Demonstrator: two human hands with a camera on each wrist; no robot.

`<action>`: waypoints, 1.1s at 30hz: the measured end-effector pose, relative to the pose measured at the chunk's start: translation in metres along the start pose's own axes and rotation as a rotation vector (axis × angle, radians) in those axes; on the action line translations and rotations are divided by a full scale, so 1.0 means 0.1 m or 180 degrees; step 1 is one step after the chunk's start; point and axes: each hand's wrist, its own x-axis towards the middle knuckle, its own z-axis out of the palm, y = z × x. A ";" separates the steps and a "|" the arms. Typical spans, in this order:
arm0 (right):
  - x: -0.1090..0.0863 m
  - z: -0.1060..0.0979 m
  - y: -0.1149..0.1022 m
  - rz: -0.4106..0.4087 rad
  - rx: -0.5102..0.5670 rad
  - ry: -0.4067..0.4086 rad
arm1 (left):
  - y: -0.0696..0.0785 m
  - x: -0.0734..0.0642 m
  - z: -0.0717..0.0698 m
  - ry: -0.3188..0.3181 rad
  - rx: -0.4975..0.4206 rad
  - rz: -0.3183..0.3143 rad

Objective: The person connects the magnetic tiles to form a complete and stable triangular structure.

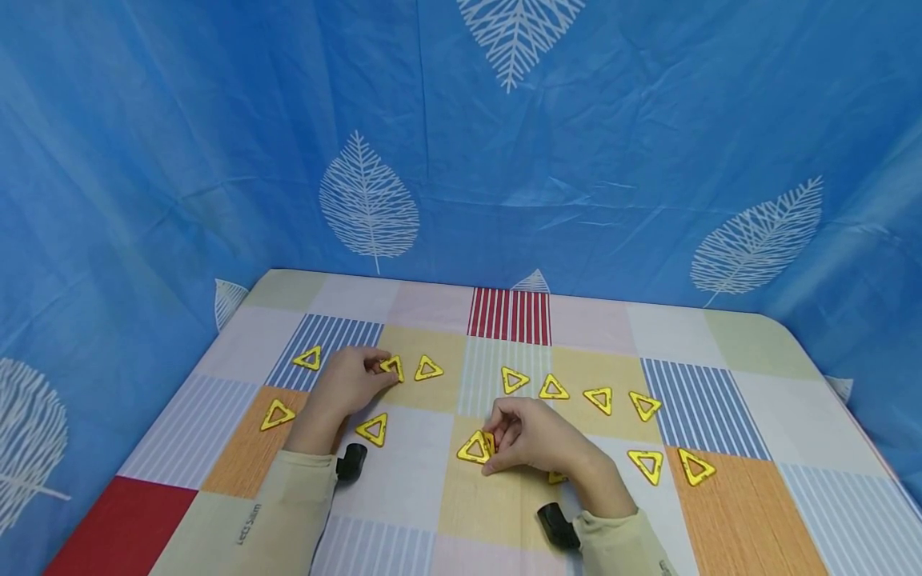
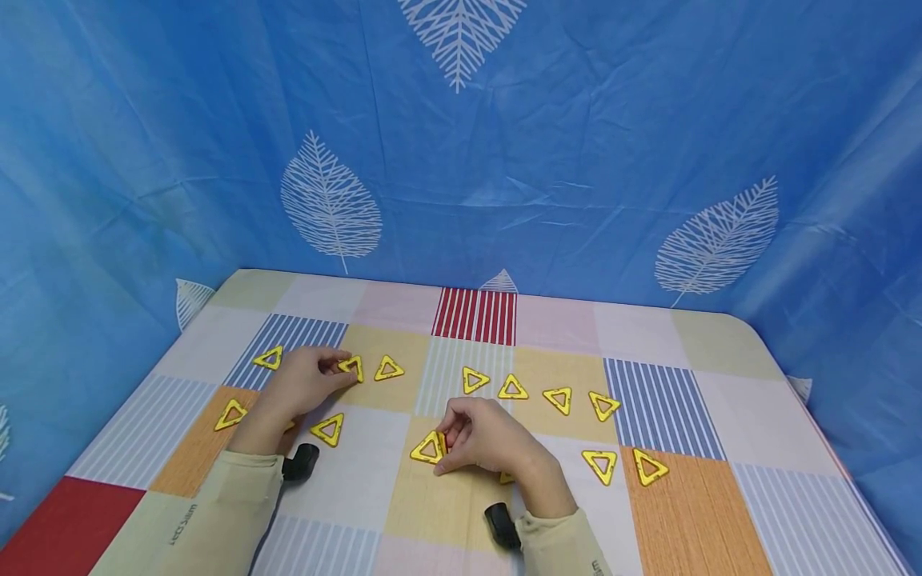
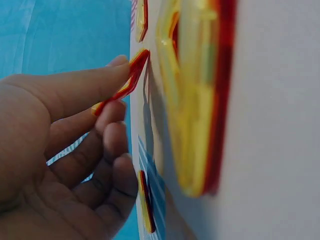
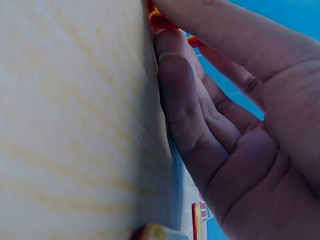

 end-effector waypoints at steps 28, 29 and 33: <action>-0.01 0.01 -0.04 0.0035 0.0003 0.0020 | 0.28 -0.14 0.14 -0.1371 -0.0579 0.1440; 0.00 0.01 -0.03 0.0030 -0.0010 0.0020 | 0.30 -0.15 0.16 -0.1439 -0.0568 0.1490; 0.01 0.00 -0.02 0.0046 -0.0073 0.0014 | 0.37 -0.17 0.24 -0.1599 -0.0496 0.1595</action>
